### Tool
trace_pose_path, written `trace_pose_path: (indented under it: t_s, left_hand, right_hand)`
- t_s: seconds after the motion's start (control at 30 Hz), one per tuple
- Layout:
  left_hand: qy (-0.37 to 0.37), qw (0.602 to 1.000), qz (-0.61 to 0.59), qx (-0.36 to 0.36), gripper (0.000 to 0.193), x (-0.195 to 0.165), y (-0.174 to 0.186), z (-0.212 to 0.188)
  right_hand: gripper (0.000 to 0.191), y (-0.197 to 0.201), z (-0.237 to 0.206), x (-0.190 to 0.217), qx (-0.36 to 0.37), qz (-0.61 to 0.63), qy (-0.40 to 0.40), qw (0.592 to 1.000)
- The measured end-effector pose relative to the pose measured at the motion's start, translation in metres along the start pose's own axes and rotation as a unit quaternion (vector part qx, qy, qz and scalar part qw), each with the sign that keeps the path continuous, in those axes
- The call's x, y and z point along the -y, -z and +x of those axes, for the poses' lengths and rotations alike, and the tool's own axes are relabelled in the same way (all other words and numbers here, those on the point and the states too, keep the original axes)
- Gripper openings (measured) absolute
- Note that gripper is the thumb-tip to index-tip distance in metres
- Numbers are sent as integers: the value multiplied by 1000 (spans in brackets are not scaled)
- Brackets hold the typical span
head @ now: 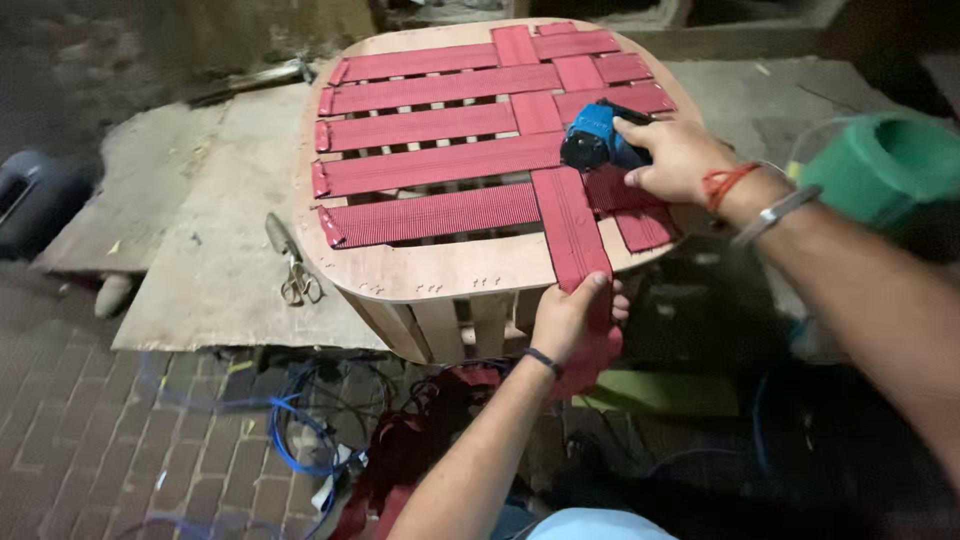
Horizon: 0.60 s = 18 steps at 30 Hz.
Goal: The person weaves red webbing straps across a round wooden chair frame and secures them with a pneumatic staple gun, pulling each strap taut and stapling it at the edges. They use scissors to trim excess webbing and continue adding and stapling straps to build up the woven seat.
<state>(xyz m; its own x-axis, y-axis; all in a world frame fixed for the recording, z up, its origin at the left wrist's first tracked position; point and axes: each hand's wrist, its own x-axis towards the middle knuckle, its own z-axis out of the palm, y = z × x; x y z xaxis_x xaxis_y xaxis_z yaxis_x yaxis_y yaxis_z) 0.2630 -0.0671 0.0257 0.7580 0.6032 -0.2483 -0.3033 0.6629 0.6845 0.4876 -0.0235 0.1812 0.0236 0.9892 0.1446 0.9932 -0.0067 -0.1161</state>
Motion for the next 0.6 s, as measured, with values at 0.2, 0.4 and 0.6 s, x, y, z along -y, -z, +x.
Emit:
trace_pose_path:
  t_s: [0.2,0.4,0.6]
  left_hand:
    - [-86,933,328,-123,37,-30,0,-26]
    - [-253,753,507,-334,32,-73,-18,-97]
    - [-407,542,609,-412,18,-146,-4,-94]
  right_hand:
    - [61,-41,38,-11,-116,43,86,989]
    - [60,-57,38,-7,-203,3,99,974]
    - [63,-52,41,3,-226,6,115,967]
